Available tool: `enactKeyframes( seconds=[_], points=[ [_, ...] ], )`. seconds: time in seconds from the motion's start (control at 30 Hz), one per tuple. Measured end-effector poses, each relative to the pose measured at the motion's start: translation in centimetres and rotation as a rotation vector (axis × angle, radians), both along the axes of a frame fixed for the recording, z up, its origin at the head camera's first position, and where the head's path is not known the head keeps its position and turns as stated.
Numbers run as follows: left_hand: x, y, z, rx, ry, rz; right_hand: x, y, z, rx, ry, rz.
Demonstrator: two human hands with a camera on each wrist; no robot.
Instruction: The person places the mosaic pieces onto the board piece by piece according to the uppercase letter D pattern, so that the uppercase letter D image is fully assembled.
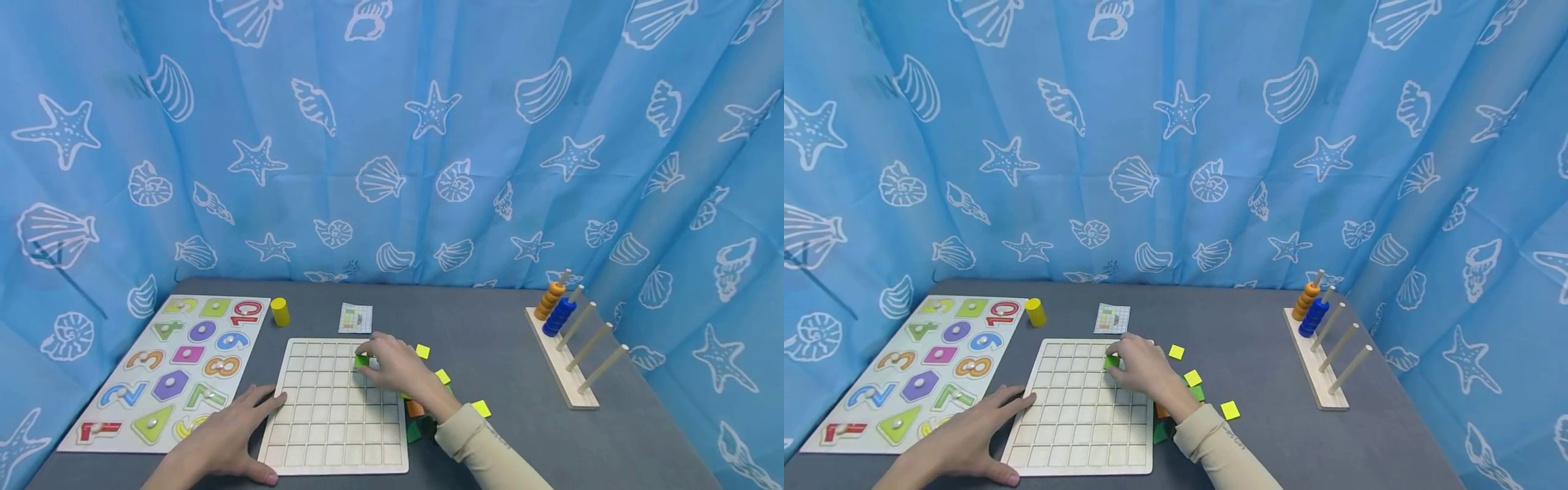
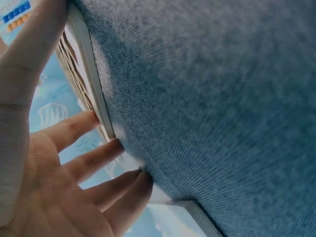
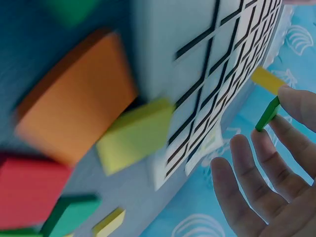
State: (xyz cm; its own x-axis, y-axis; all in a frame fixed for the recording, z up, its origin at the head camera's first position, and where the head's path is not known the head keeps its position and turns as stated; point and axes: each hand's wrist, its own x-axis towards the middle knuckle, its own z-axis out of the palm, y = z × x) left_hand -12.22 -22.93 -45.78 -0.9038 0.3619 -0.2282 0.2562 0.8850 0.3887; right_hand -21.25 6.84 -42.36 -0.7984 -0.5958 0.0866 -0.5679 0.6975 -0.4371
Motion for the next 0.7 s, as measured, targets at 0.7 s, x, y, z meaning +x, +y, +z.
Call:
enactKeyframes(
  seconds=[0.7],
  points=[
    [-0.2, 0.1, 0.2, 0.003, 0.004, 0.015, -0.6, -7.2, -0.6, 0.046, 0.053, 0.022]
  ],
)
